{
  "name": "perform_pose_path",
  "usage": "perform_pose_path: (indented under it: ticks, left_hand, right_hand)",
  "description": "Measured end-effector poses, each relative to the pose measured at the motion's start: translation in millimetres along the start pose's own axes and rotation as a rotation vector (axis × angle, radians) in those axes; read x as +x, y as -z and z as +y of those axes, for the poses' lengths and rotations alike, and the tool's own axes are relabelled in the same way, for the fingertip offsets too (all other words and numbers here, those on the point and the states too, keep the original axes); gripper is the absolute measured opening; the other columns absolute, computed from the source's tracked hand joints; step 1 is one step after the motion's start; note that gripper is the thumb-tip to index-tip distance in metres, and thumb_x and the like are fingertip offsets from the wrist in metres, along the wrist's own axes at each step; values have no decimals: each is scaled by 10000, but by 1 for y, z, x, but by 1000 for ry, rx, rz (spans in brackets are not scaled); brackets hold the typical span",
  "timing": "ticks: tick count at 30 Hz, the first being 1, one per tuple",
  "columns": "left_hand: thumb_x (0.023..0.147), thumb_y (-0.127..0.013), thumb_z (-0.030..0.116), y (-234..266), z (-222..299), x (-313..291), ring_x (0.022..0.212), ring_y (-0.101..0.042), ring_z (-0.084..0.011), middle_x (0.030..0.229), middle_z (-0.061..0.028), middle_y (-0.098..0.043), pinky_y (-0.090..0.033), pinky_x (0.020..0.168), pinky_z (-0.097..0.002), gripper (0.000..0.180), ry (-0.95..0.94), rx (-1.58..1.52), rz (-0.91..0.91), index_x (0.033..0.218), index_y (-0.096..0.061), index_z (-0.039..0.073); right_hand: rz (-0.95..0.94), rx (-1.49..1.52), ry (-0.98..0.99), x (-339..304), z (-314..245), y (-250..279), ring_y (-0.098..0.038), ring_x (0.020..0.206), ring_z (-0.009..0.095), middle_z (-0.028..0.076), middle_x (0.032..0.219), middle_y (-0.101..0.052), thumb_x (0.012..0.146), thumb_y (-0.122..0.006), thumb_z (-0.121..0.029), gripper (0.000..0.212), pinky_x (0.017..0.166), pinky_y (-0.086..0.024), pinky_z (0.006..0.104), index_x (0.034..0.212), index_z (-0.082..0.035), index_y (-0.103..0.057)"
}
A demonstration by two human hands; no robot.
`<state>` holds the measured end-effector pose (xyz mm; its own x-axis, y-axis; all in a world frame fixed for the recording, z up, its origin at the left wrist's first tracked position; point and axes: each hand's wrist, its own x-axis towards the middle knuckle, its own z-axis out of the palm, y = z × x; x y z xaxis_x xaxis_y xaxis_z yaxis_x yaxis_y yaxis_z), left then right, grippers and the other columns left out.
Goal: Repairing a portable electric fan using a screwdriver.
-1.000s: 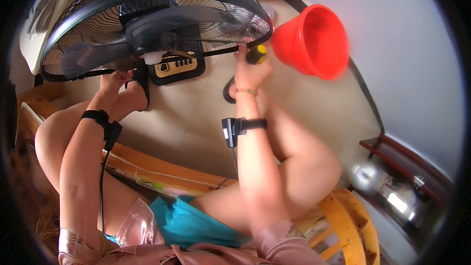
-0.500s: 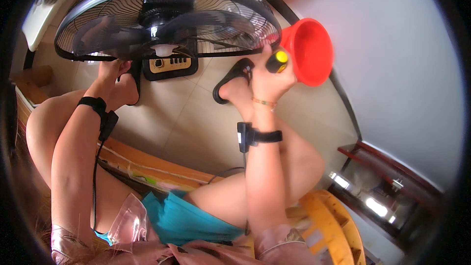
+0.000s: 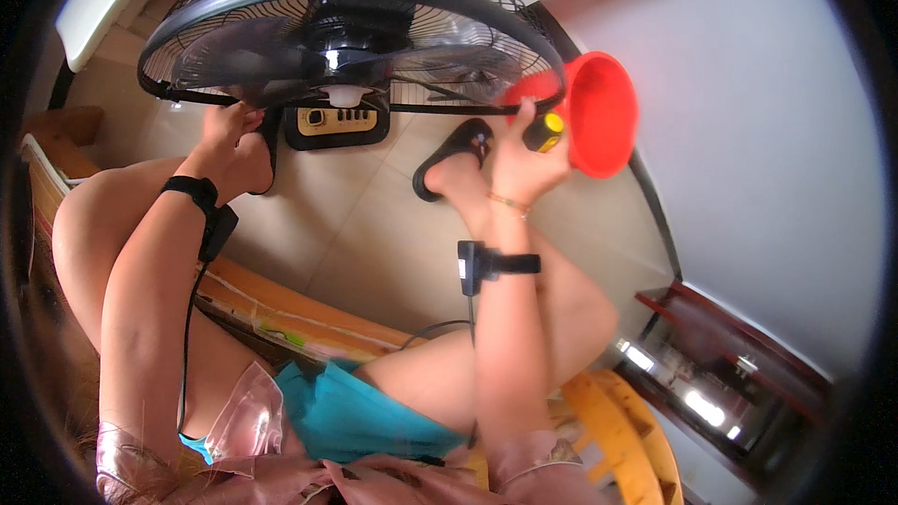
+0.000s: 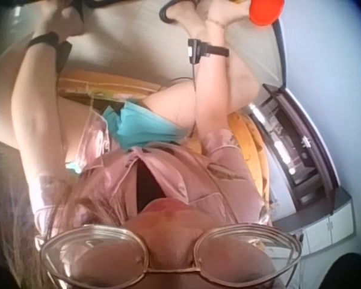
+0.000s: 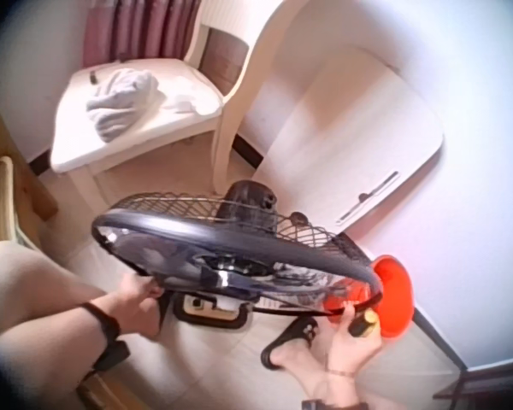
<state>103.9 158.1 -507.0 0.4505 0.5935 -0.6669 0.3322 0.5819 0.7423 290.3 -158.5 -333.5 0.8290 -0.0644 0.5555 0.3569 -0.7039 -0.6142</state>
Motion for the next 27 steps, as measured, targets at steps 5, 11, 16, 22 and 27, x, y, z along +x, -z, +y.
perform_pose_path:
  ticks: [5,11,16,22,27]
  left_hand:
    - [809,-733,68,-2,2,-7,670,-661,-153,842,-98,-703,-558,620,-263,150,51,42,-37,896,-673,-38]
    - [791,-733,48,-4,0,-12,692,-655,-155,819,-78,-696,-530,610,-264,132,49,101,-62,903,-681,0]
    - [769,-707,-8,12,-9,-15,687,-638,-200,798,-84,-680,-515,616,-340,96,163,112,-95,857,-686,23]
    - [788,-718,183,-27,31,-73,480,-510,-199,592,-71,-562,-411,426,-349,279,307,912,-396,606,-568,34]
    - [886,-623,197,12,137,-187,637,-554,-149,735,-62,-600,-411,562,-282,214,139,599,-437,803,-609,1]
  right_hand:
    - [-133,224,-131,2,23,1,-708,824,192,170,947,-698,868,-708,-37,268,569,-639,302,1057,119,-599]
    - [-133,282,-230,-3,26,3,-721,848,227,190,976,-691,876,-693,-27,254,551,-627,305,1060,116,-591]
    - [7,409,-322,-8,3,-3,-672,618,165,113,845,-689,862,-701,-29,115,477,-567,281,928,52,-655]
    - [172,189,-160,16,24,8,-606,659,146,59,791,-662,836,-754,-78,154,645,-515,305,896,24,-657]
    - [-1,683,-290,9,-59,9,-511,540,94,2,617,-547,866,-739,-121,170,510,-419,246,846,13,-636]
